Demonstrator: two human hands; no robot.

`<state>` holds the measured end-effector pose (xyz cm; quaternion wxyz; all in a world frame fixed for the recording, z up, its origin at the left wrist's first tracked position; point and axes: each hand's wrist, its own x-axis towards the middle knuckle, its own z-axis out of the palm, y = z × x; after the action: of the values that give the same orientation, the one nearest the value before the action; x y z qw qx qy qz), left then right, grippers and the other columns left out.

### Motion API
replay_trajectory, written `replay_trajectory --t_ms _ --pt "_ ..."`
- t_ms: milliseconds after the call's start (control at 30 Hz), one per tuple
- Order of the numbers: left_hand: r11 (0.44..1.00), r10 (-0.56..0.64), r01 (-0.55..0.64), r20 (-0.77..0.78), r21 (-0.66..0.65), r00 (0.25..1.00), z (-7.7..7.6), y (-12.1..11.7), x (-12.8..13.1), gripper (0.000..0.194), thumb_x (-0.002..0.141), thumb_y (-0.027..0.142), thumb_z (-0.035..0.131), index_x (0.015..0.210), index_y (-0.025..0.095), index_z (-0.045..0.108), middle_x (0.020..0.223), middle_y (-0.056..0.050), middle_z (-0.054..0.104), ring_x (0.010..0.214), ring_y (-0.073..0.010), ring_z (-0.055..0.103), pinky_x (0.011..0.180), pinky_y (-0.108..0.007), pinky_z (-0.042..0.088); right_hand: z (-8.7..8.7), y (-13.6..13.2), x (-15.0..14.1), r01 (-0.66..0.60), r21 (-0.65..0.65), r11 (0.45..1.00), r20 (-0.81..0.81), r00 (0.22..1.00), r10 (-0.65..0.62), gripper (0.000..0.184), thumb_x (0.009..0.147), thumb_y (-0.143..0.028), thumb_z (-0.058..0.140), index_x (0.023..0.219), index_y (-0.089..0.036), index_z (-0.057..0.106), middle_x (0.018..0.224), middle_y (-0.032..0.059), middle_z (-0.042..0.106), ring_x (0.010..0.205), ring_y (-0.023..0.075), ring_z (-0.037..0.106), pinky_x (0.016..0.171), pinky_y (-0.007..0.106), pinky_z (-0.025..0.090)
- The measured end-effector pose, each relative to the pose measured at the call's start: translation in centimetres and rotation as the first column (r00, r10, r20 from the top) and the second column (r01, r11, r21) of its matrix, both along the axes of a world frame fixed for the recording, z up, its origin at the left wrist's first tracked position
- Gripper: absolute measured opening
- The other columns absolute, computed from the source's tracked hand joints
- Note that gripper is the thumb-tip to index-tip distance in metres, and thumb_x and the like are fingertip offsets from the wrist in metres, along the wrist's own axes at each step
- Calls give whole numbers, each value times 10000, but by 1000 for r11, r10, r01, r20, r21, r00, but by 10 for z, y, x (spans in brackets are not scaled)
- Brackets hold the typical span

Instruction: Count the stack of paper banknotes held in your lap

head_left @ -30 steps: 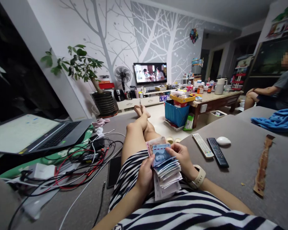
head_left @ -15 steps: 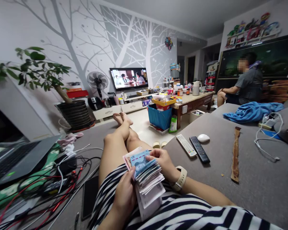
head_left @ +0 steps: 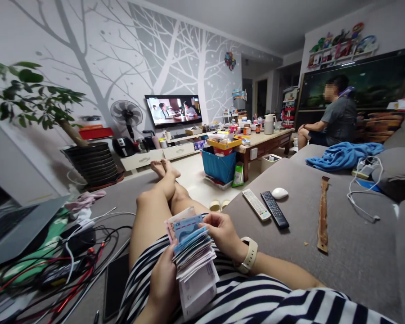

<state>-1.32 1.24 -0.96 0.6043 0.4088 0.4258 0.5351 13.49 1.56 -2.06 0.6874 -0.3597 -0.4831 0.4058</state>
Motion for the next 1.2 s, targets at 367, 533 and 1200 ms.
replay_trajectory --t_ms 367,533,1200 --pt "992 -47 57 88 -116 995 4 -3 0 253 643 433 726 775 218 736 919 -18 797 1143 -334 668 886 -443 600 -6 2 -1 28 11 1000 19 999 -28 325 713 -439 781 645 -164 622 598 -35 565 555 106 447 546 237 366" --pt "995 -63 73 140 -69 988 -2 -3 2 228 562 414 791 679 229 730 911 0 802 1117 -330 685 855 -460 600 -8 5 -1 -4 -41 999 -23 1000 3 360 695 -489 773 648 -170 612 576 -39 552 528 104 433 520 237 352" --pt "996 33 -17 194 -83 980 -1 -3 -2 281 563 383 810 778 220 732 1030 32 782 1163 -364 656 808 -475 608 -4 -19 4 -150 46 988 93 985 146 281 794 -462 724 734 -191 682 633 0 590 568 140 496 534 259 408"
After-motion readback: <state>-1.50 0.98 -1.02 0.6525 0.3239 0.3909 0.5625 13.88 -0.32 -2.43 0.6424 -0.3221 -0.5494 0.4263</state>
